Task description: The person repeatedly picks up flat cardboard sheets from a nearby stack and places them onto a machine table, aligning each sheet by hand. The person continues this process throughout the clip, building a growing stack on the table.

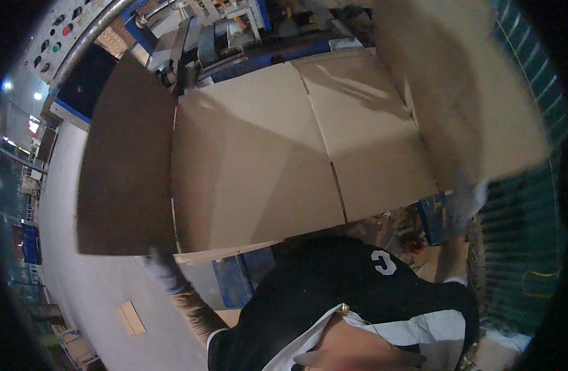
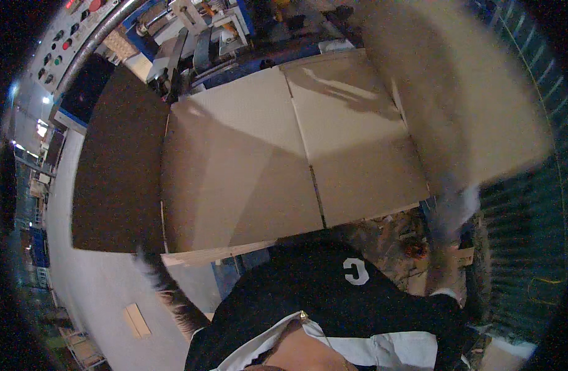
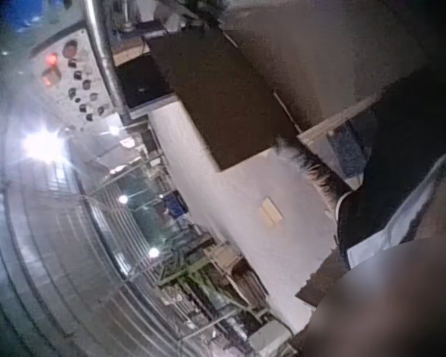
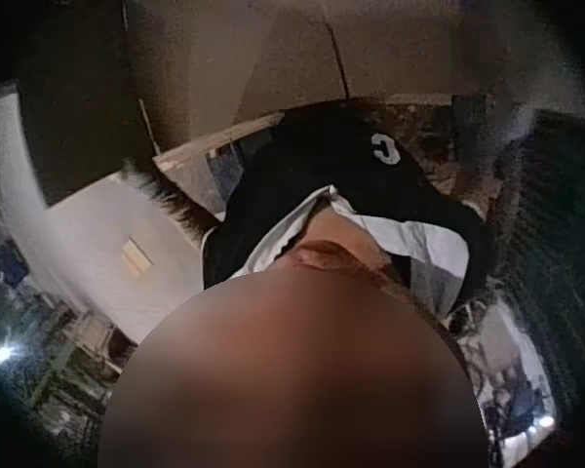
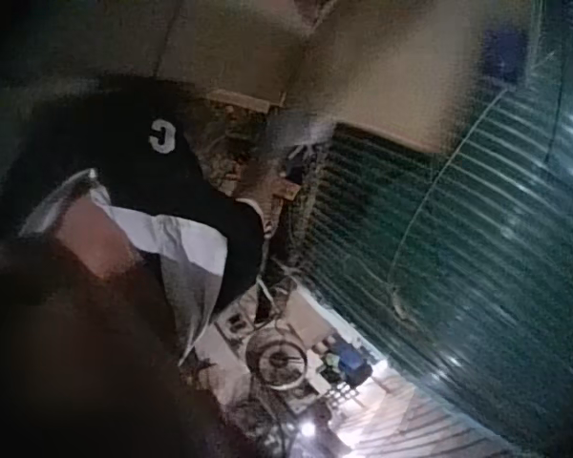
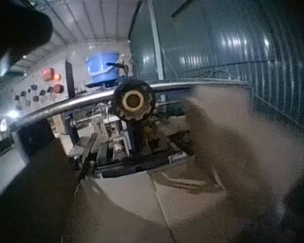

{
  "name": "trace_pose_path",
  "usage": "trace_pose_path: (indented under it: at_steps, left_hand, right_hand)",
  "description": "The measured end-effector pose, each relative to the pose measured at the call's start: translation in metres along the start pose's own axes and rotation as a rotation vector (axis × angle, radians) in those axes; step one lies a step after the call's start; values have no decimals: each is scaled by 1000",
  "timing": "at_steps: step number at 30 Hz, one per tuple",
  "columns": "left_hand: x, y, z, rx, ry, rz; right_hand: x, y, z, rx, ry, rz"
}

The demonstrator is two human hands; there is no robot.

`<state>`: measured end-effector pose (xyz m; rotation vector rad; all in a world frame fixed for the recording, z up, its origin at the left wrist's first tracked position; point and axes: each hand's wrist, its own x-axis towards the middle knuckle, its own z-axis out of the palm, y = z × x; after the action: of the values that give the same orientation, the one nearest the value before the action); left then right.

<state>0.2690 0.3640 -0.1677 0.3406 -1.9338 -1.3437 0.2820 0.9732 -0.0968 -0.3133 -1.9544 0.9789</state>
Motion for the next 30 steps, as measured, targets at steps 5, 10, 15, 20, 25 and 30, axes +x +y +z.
trace_pose_path:
  at_steps: [5,10,15,20,25,30]
  left_hand:
    - [-60,43,63,520,-522,506]
    - [-32,57,76,785,-949,743]
    - [-6,53,91,775,-1011,816]
    - [21,34,109,683,-941,913]
    - [77,6,161,582,-712,935]
    - [152,7,258,902,-488,891]
  right_hand:
    - [-59,17,38,-377,-820,-873]
    - [-29,14,61,-323,-990,-990]
    - [-9,22,89,-331,-1049,-936]
    - [29,41,118,-359,-1011,-930]
    - [71,42,180,-380,-1036,-833]
    - [107,51,272,-433,-771,-838]
